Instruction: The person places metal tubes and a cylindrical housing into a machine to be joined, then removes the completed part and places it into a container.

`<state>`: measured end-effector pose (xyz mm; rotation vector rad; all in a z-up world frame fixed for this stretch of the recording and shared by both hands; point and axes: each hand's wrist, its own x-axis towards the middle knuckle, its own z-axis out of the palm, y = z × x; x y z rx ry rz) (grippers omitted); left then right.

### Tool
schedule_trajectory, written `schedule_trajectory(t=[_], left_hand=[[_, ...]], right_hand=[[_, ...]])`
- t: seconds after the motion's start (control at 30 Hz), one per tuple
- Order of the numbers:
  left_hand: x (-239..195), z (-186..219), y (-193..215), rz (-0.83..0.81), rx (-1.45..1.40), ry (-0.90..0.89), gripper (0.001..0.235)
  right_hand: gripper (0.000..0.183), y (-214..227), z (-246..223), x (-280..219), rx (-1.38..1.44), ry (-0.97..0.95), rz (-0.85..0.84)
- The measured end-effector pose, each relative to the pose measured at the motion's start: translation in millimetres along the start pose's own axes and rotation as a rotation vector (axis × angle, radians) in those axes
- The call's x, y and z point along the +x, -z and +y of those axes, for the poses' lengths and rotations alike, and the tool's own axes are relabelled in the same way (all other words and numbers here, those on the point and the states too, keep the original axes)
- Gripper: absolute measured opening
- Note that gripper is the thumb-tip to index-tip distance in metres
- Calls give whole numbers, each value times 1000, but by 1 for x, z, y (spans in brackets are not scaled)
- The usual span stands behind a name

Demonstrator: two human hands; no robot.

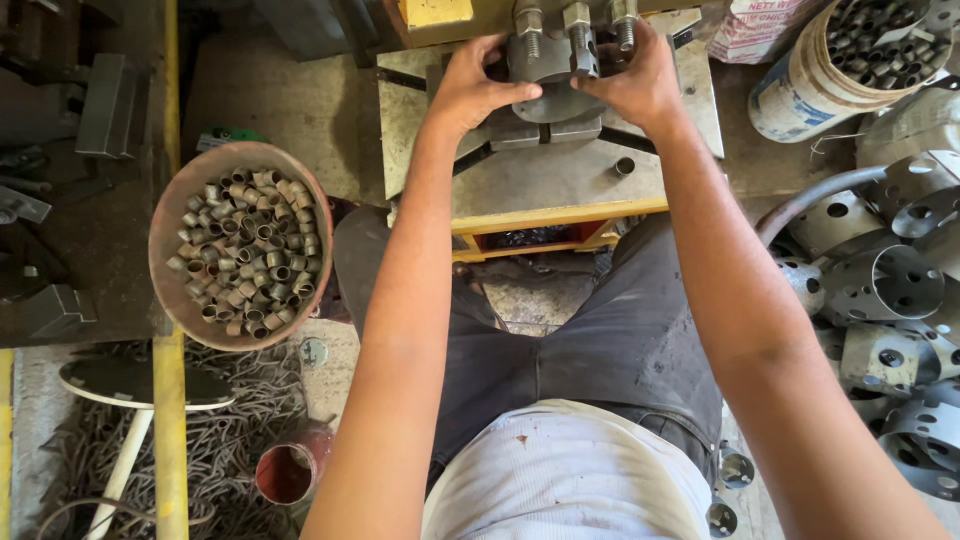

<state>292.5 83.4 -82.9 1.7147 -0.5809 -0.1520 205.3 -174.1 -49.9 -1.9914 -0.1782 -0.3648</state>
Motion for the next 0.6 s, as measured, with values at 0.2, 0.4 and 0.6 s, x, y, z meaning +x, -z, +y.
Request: schedule_trajectory(t=[0.2,0.4,0.6], left_hand=[[-1,6,0,-33,-25,-11,93],[-2,14,3,-52,-21,-55,88],[-4,25,4,-69,-15,-88,84]], right_hand=[[53,1,-4,-2,-17,-5,-7],[53,-1,-1,-2,22,85,-9],[52,-1,-5,-4,48,-36,-17]])
